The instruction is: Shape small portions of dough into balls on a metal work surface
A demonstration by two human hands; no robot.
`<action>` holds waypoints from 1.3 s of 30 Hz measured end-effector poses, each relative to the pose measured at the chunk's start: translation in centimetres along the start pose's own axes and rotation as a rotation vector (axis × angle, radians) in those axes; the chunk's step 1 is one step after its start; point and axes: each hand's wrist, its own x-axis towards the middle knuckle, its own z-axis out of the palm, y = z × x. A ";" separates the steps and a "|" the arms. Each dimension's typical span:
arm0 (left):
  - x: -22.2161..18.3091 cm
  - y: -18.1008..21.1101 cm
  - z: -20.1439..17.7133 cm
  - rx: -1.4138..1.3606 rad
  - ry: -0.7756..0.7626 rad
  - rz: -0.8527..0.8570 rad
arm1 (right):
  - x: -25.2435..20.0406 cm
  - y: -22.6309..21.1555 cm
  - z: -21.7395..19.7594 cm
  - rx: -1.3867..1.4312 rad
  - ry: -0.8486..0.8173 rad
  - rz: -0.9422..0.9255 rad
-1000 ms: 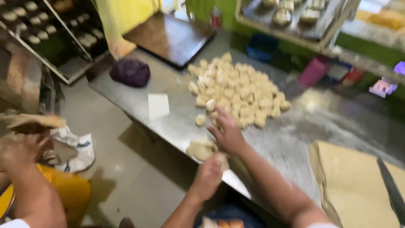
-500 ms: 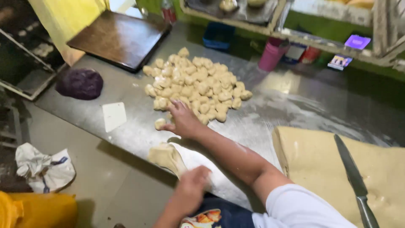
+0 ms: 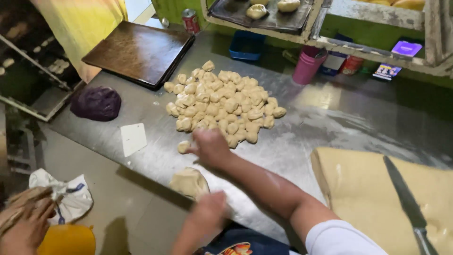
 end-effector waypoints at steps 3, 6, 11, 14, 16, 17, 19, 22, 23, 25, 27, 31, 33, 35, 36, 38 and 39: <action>3.4 -10.2 -19.5 -1.781 -0.398 -0.452 | -0.4 -0.2 0.2 -0.294 -0.420 0.483; 0.7 -11.7 -12.2 -1.821 -0.069 -0.886 | -1.5 -7.3 -0.8 0.086 0.103 0.003; 1.2 -11.3 -10.5 -2.022 -0.009 -0.836 | -3.9 -3.8 3.4 0.089 0.284 -0.106; -1.1 -7.9 -6.0 -2.029 0.099 -1.035 | -1.6 -5.3 0.8 0.093 0.101 -0.058; -0.9 -8.0 -4.2 -2.203 0.142 -0.973 | -3.9 -6.5 0.1 0.085 0.002 -0.166; -0.3 -8.5 -3.1 -2.379 0.207 -0.823 | -4.3 -6.7 -0.6 0.040 -0.053 -0.294; 2.6 -10.8 -8.4 -2.053 0.200 -0.812 | -4.4 -1.2 0.5 -0.026 -0.022 -0.231; 4.4 -7.0 -15.5 -1.910 0.048 -0.673 | -2.5 2.6 -0.7 -0.116 -0.128 0.052; 5.2 -5.1 -17.1 -2.071 -0.052 -0.515 | -0.7 3.5 -1.5 -0.154 -0.253 0.246; 6.2 -4.6 -15.7 -1.722 0.148 -0.487 | -0.6 2.9 -2.1 -0.068 -0.308 0.168; 6.9 -6.7 -14.5 -1.314 0.325 -0.432 | -0.2 2.3 -1.9 0.027 -0.331 0.052; 5.5 -8.5 -13.3 -2.150 0.296 -1.351 | -4.1 -1.4 -0.4 0.372 -0.035 -0.236; 5.2 -7.2 -11.1 -2.377 0.493 -1.426 | -4.5 -0.7 0.2 0.465 -0.016 -0.344; 4.2 -6.6 -9.7 -1.985 0.154 -1.153 | -3.2 1.6 0.6 0.225 0.160 0.073; 3.9 -7.1 -10.1 -1.994 0.148 -1.130 | -3.5 -0.9 -0.3 0.210 0.174 0.074; 3.5 -8.9 -10.9 -2.244 0.387 -1.216 | -3.5 -6.1 -1.7 0.352 -0.134 0.001; 2.6 -9.4 -10.1 -2.258 0.382 -1.180 | -4.0 -4.6 -0.2 0.331 -0.114 -0.002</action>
